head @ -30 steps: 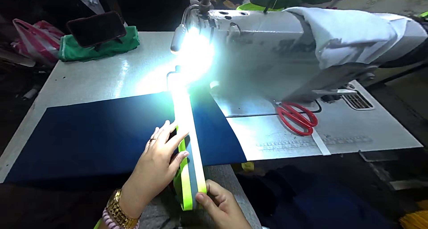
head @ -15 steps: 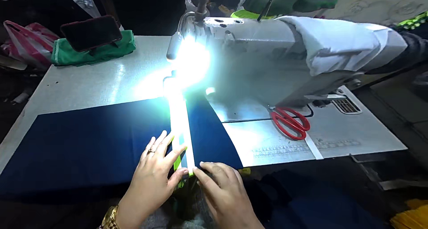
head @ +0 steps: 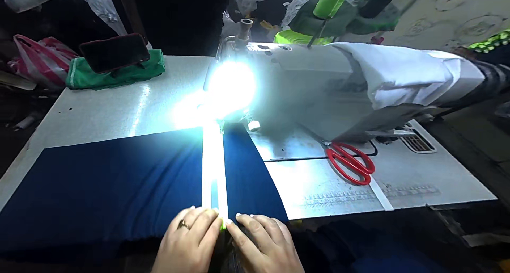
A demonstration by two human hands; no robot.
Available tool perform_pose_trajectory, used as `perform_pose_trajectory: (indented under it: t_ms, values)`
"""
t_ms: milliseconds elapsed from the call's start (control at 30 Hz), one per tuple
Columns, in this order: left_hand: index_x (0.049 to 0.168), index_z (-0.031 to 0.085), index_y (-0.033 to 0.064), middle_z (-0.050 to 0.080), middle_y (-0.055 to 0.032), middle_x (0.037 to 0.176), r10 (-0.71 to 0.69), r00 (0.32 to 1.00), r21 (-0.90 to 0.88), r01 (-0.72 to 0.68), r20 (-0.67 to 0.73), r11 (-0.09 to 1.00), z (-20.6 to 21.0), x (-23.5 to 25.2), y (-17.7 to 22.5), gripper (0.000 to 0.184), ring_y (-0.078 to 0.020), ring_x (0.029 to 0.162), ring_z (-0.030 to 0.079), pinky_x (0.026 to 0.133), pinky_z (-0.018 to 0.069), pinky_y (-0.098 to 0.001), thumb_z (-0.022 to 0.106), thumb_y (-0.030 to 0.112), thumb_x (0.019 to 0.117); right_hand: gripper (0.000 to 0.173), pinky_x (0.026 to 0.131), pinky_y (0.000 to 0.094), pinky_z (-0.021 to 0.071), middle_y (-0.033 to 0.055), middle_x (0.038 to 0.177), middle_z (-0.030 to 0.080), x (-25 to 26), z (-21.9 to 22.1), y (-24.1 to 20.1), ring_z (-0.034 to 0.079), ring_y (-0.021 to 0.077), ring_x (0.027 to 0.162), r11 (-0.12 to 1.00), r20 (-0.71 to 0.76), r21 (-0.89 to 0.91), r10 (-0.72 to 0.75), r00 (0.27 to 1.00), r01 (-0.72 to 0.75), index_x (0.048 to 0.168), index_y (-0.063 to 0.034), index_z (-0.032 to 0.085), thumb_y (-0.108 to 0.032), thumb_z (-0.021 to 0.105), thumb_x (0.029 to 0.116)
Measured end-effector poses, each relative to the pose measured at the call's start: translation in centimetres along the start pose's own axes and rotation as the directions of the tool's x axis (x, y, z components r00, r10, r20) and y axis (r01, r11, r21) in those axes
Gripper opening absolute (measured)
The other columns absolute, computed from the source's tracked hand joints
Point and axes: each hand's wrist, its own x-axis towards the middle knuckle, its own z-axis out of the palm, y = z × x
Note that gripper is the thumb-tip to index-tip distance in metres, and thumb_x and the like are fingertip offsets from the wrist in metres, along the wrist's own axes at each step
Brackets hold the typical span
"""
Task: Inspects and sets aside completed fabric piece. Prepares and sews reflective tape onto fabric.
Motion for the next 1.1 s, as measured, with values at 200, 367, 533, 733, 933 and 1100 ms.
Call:
perform_pose_trajectory:
  t_ms: [200, 367, 533, 733, 933, 1100]
  values:
    - [0.127, 0.072, 0.0099, 0.069, -0.0079, 0.134, -0.13, 0.984, -0.096, 0.142, 0.119, 0.985, -0.2, 0.1, 0.8, 0.03, -0.0269, 0.13, 0.061, 0.112, 0.0449, -0.0506, 0.057, 0.023, 0.104, 0.027, 0.094, 0.045, 0.0516, 0.0017, 0.123, 0.073, 1.8, -0.3, 0.7, 0.067, 0.0245, 0.112, 1.0, 0.062, 0.009, 0.011, 0.998, -0.011, 0.124, -0.0273, 0.075, -0.028, 0.062, 0.1]
    - [0.132, 0.07, 0.0129, 0.066, -0.0053, 0.139, -0.107, 0.991, -0.054, 0.111, 0.083, 0.992, 0.7, 3.3, -2.0, 0.037, -0.0228, 0.134, 0.058, 0.114, 0.044, -0.0511, 0.053, 0.032, 0.1042, 0.029, 0.09, 0.0447, 0.0537, -0.0004, 0.119, 0.074, 6.1, 1.6, 2.9, 0.068, 0.0232, 0.109, 0.999, -0.067, -0.042, -0.029, 0.997, 0.026, 0.118, -0.0294, 0.078, -0.03, 0.056, 0.0981]
    - [0.134, 0.069, 0.0172, 0.063, 0.0004, 0.143, -0.098, 0.993, -0.009, 0.099, 0.061, 0.995, 2.1, 6.9, -4.7, 0.045, -0.0174, 0.136, 0.056, 0.114, 0.0437, -0.0481, 0.042, 0.04, 0.1054, 0.03, 0.087, 0.0461, 0.0544, -0.0012, 0.116, 0.074, 10.2, 2.6, 5.0, 0.068, 0.0243, 0.107, 0.998, -0.102, -0.063, -0.036, 0.994, 0.03, 0.116, -0.0296, 0.079, -0.03, 0.055, 0.0976]
    - [0.144, 0.06, 0.0146, 0.055, -0.0022, 0.151, -0.094, 0.983, -0.016, 0.098, 0.158, 0.995, 2.1, 11.9, -7.9, 0.054, -0.0189, 0.142, 0.049, 0.12, 0.0338, -0.0513, 0.036, 0.044, 0.1063, 0.035, 0.087, 0.0505, 0.0521, 0.0057, 0.118, 0.071, 15.0, 2.6, 6.8, 0.065, 0.0302, 0.11, 0.995, -0.063, -0.096, -0.047, 0.997, 0.041, 0.122, -0.0262, 0.077, -0.028, 0.053, 0.0965]
    - [0.142, 0.061, 0.0114, 0.048, -0.0061, 0.157, -0.066, 0.984, 0.013, 0.065, 0.166, 0.998, 1.4, 11.8, -7.1, 0.05, -0.0232, 0.146, 0.045, 0.12, 0.0313, -0.0565, 0.047, 0.041, 0.1043, 0.031, 0.097, 0.0375, 0.0534, -0.001, 0.117, 0.07, 12.8, 1.3, 5.8, 0.064, 0.0164, 0.112, 0.972, -0.051, 0.227, 0.079, 0.996, -0.065, 0.121, -0.0171, 0.075, -0.03, 0.053, 0.1026]
    - [0.136, 0.067, 0.0224, 0.06, -0.0018, 0.146, -0.037, 0.997, -0.023, 0.038, 0.07, 0.999, 1.1, 5.6, -3.5, 0.05, -0.0207, 0.137, 0.055, 0.113, 0.0421, -0.0568, 0.049, 0.053, 0.1002, 0.027, 0.092, 0.0335, 0.0568, 0.0002, 0.112, 0.074, 5.1, 1.4, 3.8, 0.069, 0.0152, 0.107, 0.956, -0.093, 0.291, 0.059, 0.994, -0.03, 0.115, -0.0154, 0.076, -0.025, 0.054, 0.1026]
